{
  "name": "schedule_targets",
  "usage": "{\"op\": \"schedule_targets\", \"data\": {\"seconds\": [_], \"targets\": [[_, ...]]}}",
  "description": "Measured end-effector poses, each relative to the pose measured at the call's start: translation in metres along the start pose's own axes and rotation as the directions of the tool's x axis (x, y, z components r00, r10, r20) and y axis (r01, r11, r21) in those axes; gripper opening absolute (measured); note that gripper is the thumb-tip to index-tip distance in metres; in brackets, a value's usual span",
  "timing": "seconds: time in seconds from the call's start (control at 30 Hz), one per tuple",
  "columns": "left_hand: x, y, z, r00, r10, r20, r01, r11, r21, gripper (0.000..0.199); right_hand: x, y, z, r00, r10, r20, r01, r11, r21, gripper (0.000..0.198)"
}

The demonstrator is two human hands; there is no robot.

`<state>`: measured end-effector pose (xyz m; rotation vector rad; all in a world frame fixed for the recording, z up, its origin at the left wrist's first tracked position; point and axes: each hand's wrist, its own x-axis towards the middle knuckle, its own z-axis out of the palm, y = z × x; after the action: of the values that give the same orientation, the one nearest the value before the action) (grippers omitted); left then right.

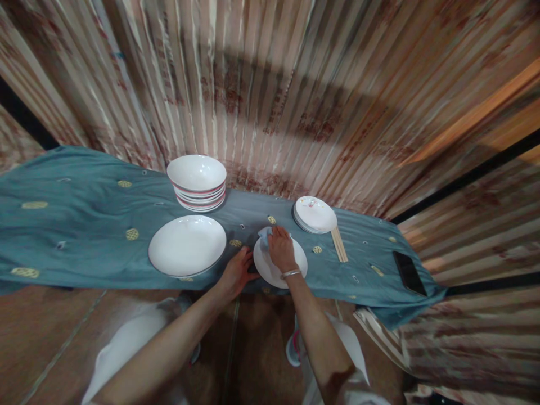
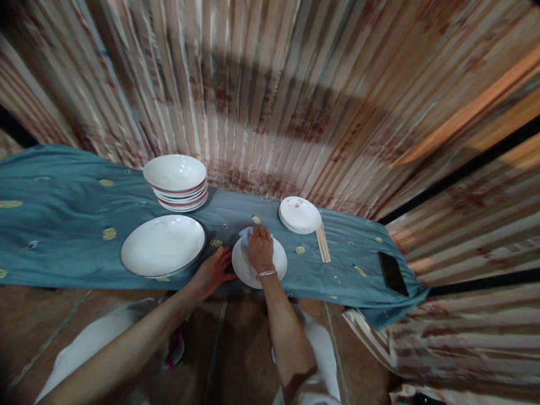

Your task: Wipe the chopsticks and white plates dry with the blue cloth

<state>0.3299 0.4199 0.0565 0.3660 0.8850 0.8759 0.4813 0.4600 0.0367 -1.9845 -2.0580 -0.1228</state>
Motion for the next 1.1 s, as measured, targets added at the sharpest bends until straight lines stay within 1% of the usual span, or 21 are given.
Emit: {"op": "schedule_targets", "data": {"seconds": [0.13, 0.37, 0.47, 0.57, 0.77, 0.87, 1.0, 1.1], "targets": [[-0.003, 0.003, 0.002, 1.000, -0.012, -0.003, 0.012, 1.000, -0.013, 0.040, -0.002, -0.014, 0.001, 1.000, -0.005, 0.018, 0.004, 0.998, 0.057, 0.039], [-0.002, 0.003, 0.003, 0.999, -0.022, -0.033, 0.022, 1.000, -0.017, 0.036, -0.012, -0.033, -0.006, 0.999, -0.011, 0.048, 0.007, 0.996, 0.084, 0.041], [0.002, 0.001, 0.000, 1.000, -0.010, -0.007, 0.010, 1.000, -0.020, 0.034, -0.017, -0.041, -0.011, 0.998, -0.041, 0.057, 0.036, 0.995, 0.091, 0.040], [0.006, -0.001, -0.004, 1.000, -0.007, 0.027, 0.008, 0.999, -0.035, 0.034, -0.023, -0.049, -0.015, 0.996, -0.045, 0.082, 0.039, 0.996, 0.082, 0.041], [0.011, -0.004, -0.008, 0.998, -0.046, 0.048, 0.051, 0.992, -0.118, 0.034, -0.039, -0.057, -0.016, 0.992, -0.086, 0.089, 0.075, 0.990, 0.122, 0.043], [0.014, -0.006, -0.007, 0.998, -0.020, 0.062, 0.029, 0.988, -0.150, 0.032, -0.048, -0.059, -0.016, 0.992, -0.087, 0.086, 0.074, 0.987, 0.145, 0.045], [0.014, -0.007, -0.006, 0.999, 0.040, 0.015, -0.037, 0.986, -0.165, 0.027, -0.060, -0.062, -0.017, 0.995, -0.071, 0.076, 0.058, 0.986, 0.157, 0.047], [0.010, -0.003, -0.005, 0.999, 0.021, -0.044, -0.026, 0.994, -0.109, 0.028, -0.070, -0.062, -0.016, 0.994, -0.071, 0.086, 0.057, 0.988, 0.146, 0.047]]}}
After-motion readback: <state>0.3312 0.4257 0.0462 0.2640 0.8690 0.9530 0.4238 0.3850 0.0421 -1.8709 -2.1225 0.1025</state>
